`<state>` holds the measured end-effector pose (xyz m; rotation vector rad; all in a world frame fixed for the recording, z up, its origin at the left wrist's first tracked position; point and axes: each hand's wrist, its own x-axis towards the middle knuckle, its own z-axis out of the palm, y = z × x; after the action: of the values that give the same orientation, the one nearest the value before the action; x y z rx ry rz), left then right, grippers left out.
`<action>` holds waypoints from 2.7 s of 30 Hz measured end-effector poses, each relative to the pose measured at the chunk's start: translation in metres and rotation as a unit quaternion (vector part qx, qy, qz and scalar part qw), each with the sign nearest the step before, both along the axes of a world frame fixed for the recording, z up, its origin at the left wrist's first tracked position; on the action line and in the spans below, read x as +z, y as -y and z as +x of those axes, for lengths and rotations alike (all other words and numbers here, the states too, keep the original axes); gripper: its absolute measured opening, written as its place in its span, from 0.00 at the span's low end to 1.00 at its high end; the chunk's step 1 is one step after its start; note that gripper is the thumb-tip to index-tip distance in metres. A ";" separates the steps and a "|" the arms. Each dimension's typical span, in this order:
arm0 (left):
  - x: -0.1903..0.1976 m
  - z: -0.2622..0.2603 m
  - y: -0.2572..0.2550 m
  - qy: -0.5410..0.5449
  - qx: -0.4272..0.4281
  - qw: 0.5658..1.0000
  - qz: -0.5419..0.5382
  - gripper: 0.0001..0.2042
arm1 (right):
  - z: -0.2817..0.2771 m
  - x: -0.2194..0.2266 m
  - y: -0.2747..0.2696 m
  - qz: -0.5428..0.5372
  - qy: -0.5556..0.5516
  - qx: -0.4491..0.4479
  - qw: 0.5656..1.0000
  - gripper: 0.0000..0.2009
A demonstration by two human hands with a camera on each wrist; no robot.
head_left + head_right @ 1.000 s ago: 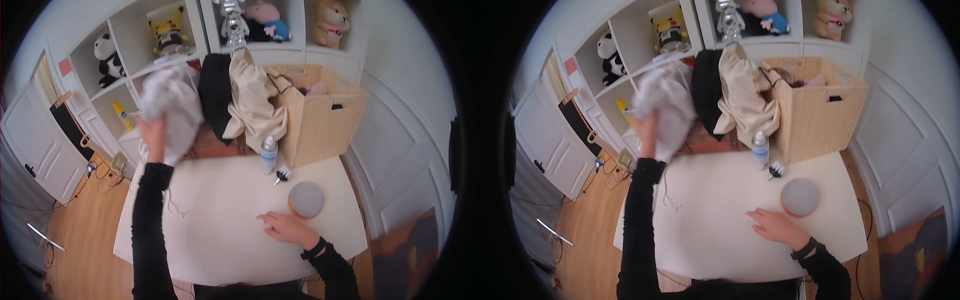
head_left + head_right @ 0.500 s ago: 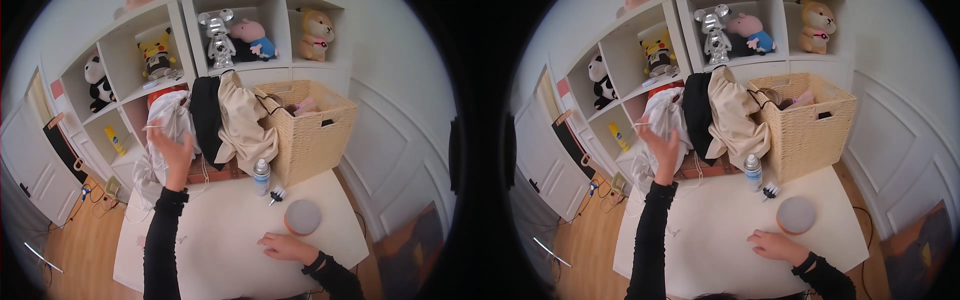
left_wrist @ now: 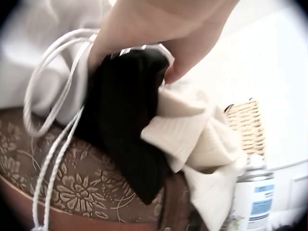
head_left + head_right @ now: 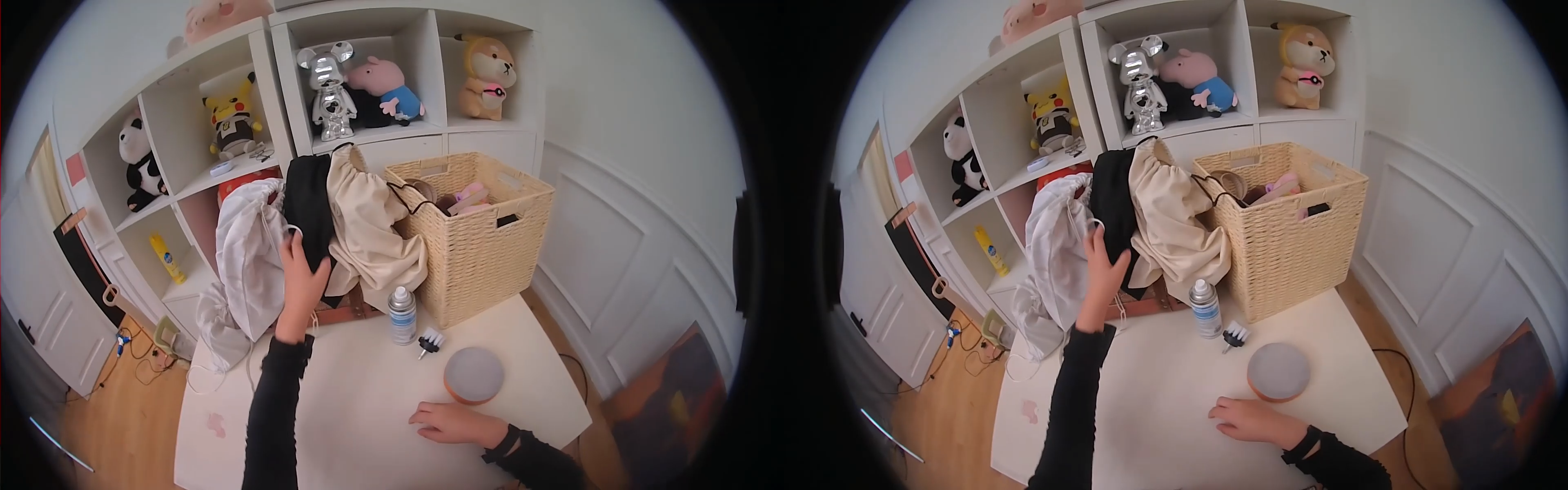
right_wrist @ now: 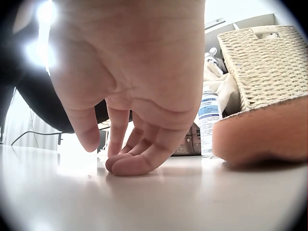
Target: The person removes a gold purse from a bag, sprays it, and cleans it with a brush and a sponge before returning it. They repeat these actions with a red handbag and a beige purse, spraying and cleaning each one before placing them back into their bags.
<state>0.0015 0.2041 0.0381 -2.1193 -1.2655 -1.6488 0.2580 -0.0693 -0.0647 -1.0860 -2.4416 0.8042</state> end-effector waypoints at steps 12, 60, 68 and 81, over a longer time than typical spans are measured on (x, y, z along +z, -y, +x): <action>0.077 0.012 0.013 -0.021 0.012 0.999 0.025 0.33 | 0.001 0.014 0.003 -0.007 0.009 0.000 1.000 0.10; 0.013 -0.108 0.258 -0.209 -0.338 0.842 -0.365 0.24 | -0.007 0.145 0.033 0.232 -0.248 -0.119 0.933 0.07; 0.105 -0.059 0.281 -0.202 -0.384 0.842 -0.320 0.35 | 0.013 0.185 0.041 0.130 -0.018 -0.153 0.980 0.09; 0.059 -0.006 0.288 -0.201 -0.151 0.957 -0.147 0.32 | -0.034 0.186 0.037 0.240 -0.027 -0.091 0.966 0.28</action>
<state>-0.0043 -0.0842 0.0972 -2.7635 -1.1560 -1.0707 0.2235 -0.1068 0.1215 -1.0544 -2.2737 0.1639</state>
